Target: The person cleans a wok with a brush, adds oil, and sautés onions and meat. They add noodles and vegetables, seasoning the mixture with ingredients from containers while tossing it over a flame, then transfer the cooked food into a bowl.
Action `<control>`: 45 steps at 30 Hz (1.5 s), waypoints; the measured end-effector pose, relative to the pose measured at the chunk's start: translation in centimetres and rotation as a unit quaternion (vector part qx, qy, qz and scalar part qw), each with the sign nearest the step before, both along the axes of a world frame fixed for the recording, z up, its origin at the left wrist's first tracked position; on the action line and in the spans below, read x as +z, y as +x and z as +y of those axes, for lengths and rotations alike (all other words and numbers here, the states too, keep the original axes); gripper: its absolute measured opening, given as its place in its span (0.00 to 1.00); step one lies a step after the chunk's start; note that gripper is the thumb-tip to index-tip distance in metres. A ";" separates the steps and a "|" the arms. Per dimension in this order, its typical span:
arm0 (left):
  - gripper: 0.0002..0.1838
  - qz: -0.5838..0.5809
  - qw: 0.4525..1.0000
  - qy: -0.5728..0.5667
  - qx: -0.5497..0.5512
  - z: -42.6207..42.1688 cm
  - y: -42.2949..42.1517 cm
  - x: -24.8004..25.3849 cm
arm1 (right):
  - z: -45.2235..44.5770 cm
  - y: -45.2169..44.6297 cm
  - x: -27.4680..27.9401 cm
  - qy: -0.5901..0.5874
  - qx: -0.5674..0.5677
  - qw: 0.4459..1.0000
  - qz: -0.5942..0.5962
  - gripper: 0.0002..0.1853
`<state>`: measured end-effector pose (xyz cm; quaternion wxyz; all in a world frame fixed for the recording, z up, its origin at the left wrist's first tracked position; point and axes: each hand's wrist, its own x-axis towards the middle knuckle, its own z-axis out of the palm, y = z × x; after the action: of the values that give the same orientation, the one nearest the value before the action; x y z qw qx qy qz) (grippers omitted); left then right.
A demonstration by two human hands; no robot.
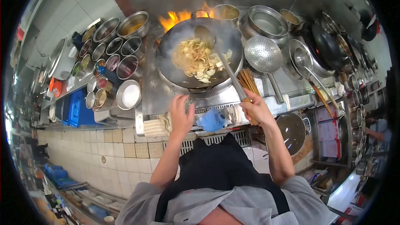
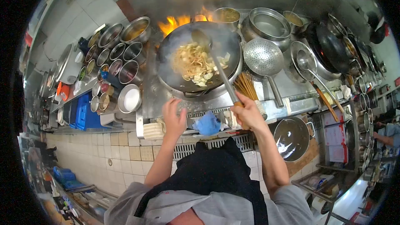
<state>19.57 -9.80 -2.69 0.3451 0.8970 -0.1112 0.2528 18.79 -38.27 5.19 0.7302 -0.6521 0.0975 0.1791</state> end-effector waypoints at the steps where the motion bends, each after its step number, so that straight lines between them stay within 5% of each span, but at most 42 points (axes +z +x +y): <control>1: 0.24 0.029 0.998 0.033 0.049 1.2 -1.0 -0.7 | -0.2 0.6 -0.3 -0.009 -0.026 1.000 -0.014 0.38; 6: 0.45 0.246 0.905 0.269 0.217 4.6 -4.1 -3.6 | 1.8 8.3 -5.0 -0.108 -0.032 0.992 -0.065 0.36; 9: 0.53 0.358 0.898 0.191 0.171 6.0 -3.7 -5.7 | 4.5 11.2 -5.3 -0.070 0.026 0.996 -0.047 0.36; 13: 0.51 0.421 0.876 0.157 0.174 6.6 -2.7 -5.8 | 4.8 10.4 -5.1 -0.068 0.166 0.983 -0.039 0.35; 15: 0.48 0.454 0.862 0.141 0.178 6.8 -2.2 -6.1 | 1.6 8.5 -9.5 -0.267 0.143 0.900 -0.313 0.34; 17: 0.41 0.443 0.870 0.117 0.183 7.0 -2.2 -6.9 | -1.4 5.8 -8.0 -0.479 0.171 0.794 -0.333 0.33; 18: 0.38 0.436 0.874 0.105 0.186 7.2 -2.1 -7.2 | -2.5 4.0 -3.4 -0.588 0.211 0.750 -0.220 0.32; 20: 0.34 0.411 0.900 -0.037 0.143 8.8 -2.5 -7.4 | -5.1 1.7 -1.1 -0.635 0.206 0.706 -0.236 0.30; 22: 0.31 0.397 0.881 -0.239 0.099 9.8 -3.5 -7.9 | -6.2 -1.2 1.1 -0.613 0.197 0.730 -0.228 0.31; 25: 0.25 0.371 0.727 -0.575 0.056 10.0 -4.8 -7.5 | -7.1 -5.6 7.6 -0.563 0.203 0.779 -0.188 0.31; 29: 0.20 0.427 0.637 -0.642 -0.012 8.1 -4.0 -6.7 | -7.4 -7.4 13.7 -0.559 0.219 0.796 -0.077 0.31; 32: 0.21 0.414 0.631 -0.656 -0.015 5.1 -1.0 -6.7 | -7.3 -5.7 9.0 -0.591 0.199 0.772 -0.125 0.32; 35: 0.23 0.406 0.658 -0.634 -0.026 3.0 2.4 -7.1 | -7.4 -4.4 3.1 -0.442 0.124 0.880 -0.121 0.34; 37: 0.23 0.455 0.605 -0.651 -0.060 2.7 4.4 -6.3 | -6.9 -4.6 2.2 -0.332 0.058 0.939 -0.063 0.34; 41: 0.23 0.491 0.598 -0.631 -0.064 0.3 7.5 -5.1 | -1.6 -4.6 -3.4 -0.284 -0.037 0.958 -0.027 0.35; 45: 0.14 0.505 0.513 -0.695 -0.015 -1.2 11.3 -8.4 | 1.4 -9.2 -4.8 -0.174 -0.032 0.984 -0.032 0.36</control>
<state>30.87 -11.03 -11.07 0.8600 0.3458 0.2789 -0.2511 9.58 -36.90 0.34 0.6137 -0.7712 0.1244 0.1144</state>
